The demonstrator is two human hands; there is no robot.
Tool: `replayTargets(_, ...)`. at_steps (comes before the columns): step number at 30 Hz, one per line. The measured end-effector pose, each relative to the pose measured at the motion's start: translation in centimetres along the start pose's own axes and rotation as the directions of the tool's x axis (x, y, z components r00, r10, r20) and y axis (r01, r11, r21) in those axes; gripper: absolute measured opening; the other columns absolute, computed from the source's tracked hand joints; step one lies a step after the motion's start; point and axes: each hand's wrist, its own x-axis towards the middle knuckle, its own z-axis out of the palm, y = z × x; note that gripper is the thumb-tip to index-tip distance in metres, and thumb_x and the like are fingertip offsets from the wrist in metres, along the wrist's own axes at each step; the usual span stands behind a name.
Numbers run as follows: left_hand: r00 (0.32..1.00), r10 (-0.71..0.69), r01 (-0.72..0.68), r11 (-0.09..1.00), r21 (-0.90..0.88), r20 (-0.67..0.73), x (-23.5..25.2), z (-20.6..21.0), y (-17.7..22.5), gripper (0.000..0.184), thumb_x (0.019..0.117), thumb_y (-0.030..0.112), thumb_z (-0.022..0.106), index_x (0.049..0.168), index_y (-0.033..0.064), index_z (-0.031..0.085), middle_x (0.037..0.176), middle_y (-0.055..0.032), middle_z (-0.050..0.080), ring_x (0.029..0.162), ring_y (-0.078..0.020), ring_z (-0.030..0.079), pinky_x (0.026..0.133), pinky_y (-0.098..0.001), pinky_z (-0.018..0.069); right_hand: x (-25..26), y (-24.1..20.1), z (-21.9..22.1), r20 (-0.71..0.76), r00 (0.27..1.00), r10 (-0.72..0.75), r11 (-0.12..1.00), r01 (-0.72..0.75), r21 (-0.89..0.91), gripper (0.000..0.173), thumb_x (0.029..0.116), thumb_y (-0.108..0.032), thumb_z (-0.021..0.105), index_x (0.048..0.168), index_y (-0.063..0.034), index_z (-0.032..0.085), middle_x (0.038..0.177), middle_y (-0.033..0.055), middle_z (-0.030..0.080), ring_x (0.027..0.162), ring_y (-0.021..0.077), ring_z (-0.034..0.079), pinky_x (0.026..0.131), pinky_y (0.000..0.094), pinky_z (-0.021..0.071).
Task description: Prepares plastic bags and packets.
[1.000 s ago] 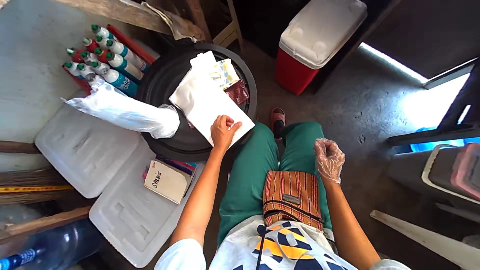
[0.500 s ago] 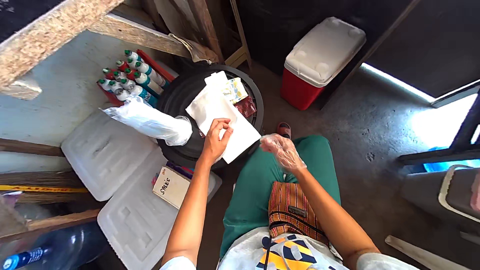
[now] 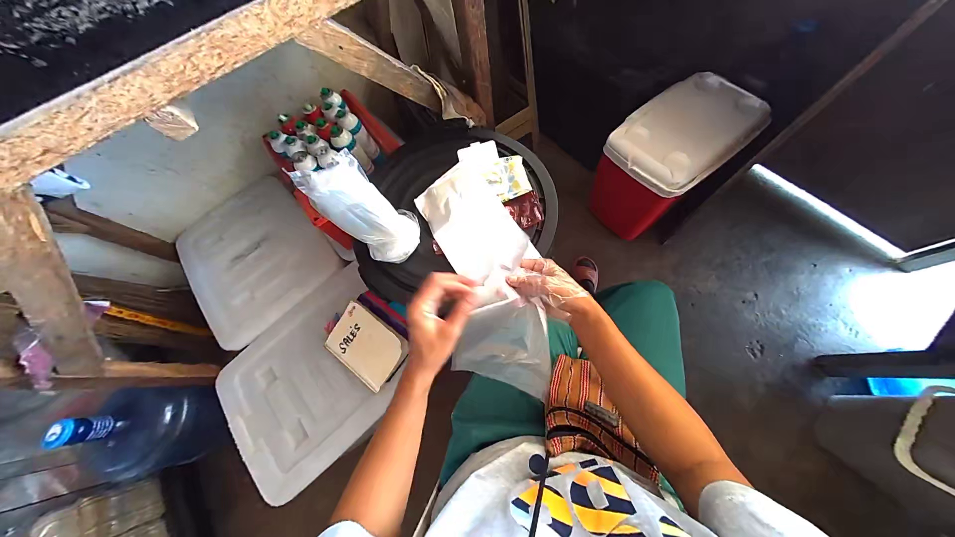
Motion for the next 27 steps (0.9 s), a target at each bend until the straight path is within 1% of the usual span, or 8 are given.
replayTargets(3, 0.979, -0.183, 0.178, 0.982, -0.065, -0.087, 1.5, -1.9, 0.4, 0.067, 0.0937, 0.025, 0.069, 0.148, 0.0021, 0.038, 0.137, -0.0083, 0.058, 0.118, -0.0112, 0.062, 0.097, -0.0299, 0.0532, -1.9, -0.9, 0.6, 0.081, 0.997, 0.008, 0.999, -0.012, 0.049, 0.025, 0.1007, -0.001, 0.047, 0.085, -0.0099, 0.065, 0.066, -0.0056, 0.065, 0.056, 0.0010, 0.060, 0.056, 0.0181, 0.0528)
replayTargets(5, 0.977, -0.214, 0.214, 0.955, -0.206, 0.022, 2.0, -1.5, 1.6, 0.079, 0.0924, 0.033, 0.071, 0.156, 0.0081, 0.030, 0.137, -0.0022, 0.060, 0.114, -0.0075, 0.064, 0.095, -0.0272, 0.0543, -2.8, -1.2, 1.2, 0.127, 0.992, 0.002, 0.999, -0.008, 0.047, 0.026, 0.0992, 0.002, 0.047, 0.084, -0.0089, 0.064, 0.067, -0.0047, 0.066, 0.059, 0.0016, 0.062, 0.059, 0.0183, 0.0538)
replayTargets(9, 0.986, -0.164, 0.158, 0.919, -0.361, 0.013, 2.4, 0.6, 5.2, 0.028, 0.0956, 0.011, 0.067, 0.124, 0.0082, 0.065, 0.112, 0.0030, 0.073, 0.097, -0.0049, 0.069, 0.086, -0.0245, 0.0584, -4.2, -1.7, 2.6, 0.167, 0.986, -0.017, 1.000, 0.014, 0.017, 0.027, 0.0981, 0.004, 0.048, 0.085, -0.0092, 0.067, 0.070, -0.0057, 0.068, 0.061, 0.0004, 0.063, 0.061, 0.0175, 0.0546)
replayTargets(12, 0.989, -0.106, 0.070, 0.950, -0.304, -0.106, 2.3, 1.6, 6.4, 0.011, 0.0980, 0.006, 0.066, 0.103, 0.0130, 0.073, 0.091, 0.0086, 0.074, 0.080, -0.0002, 0.070, 0.075, -0.0200, 0.0599, -5.3, -2.1, 2.6, 0.218, 0.975, -0.048, 0.992, 0.073, -0.108, 0.010, 0.0938, -0.003, 0.059, 0.097, -0.0063, 0.068, 0.081, -0.0053, 0.072, 0.075, 0.0022, 0.067, 0.073, 0.0220, 0.0576)
replayTargets(15, 0.984, -0.066, 0.029, 0.976, -0.217, -0.168, 2.1, 1.8, 6.5, 0.008, 0.0965, 0.006, 0.065, 0.100, 0.0049, 0.072, 0.086, 0.0052, 0.073, 0.077, -0.0025, 0.069, 0.074, -0.0232, 0.0596, -6.8, -3.5, 1.4, 0.239, 0.948, -0.210, 0.926, 0.271, -0.263, 0.051, 0.0826, -0.013, 0.077, 0.126, 0.0020, 0.056, 0.114, -0.0020, 0.070, 0.105, 0.0009, 0.065, 0.096, 0.0226, 0.0538)
replayTargets(19, 0.993, 0.023, -0.044, 0.983, -0.177, -0.120, 1.6, 2.4, 6.9, 0.005, 0.0911, 0.003, 0.065, 0.093, -0.0010, 0.068, 0.078, 0.0084, 0.071, 0.071, 0.0020, 0.067, 0.070, -0.0184, 0.0585, -8.6, -7.6, 1.4, 0.159, 0.863, -0.479, 0.745, 0.495, -0.448, 0.103, 0.0772, -0.037, 0.081, 0.154, 0.0100, 0.030, 0.147, 0.0226, 0.052, 0.132, 0.0186, 0.056, 0.108, 0.0319, 0.0484)
replayTargets(24, 0.990, 0.138, -0.142, 0.934, -0.327, -0.035, 0.9, 3.6, 7.1, 0.011, 0.0878, 0.000, 0.066, 0.093, 0.0070, 0.059, 0.094, 0.0099, 0.073, 0.085, 0.0010, 0.069, 0.077, -0.0206, 0.0595, -10.5, -8.8, 5.3, 0.112, 0.793, -0.598, 0.469, 0.460, -0.754, 0.045, 0.0912, -0.017, 0.073, 0.130, 0.0038, 0.066, 0.124, 0.0188, 0.070, 0.116, 0.0246, 0.066, 0.105, 0.0409, 0.0499)
replayTargets(27, 0.998, 0.042, -0.056, 0.920, -0.387, -0.044, 0.4, 3.2, 7.5, 0.021, 0.0854, -0.009, 0.065, 0.094, 0.0090, 0.058, 0.082, 0.0112, 0.073, 0.071, -0.0008, 0.070, 0.067, -0.0205, 0.0608, -10.8, -7.7, 5.6, 0.054, 0.793, -0.607, 0.465, 0.409, -0.785, 0.024, 0.0959, -0.009, 0.064, 0.112, 0.0052, 0.074, 0.102, 0.0192, 0.074, 0.095, 0.0253, 0.072, 0.091, 0.0406, 0.0549)
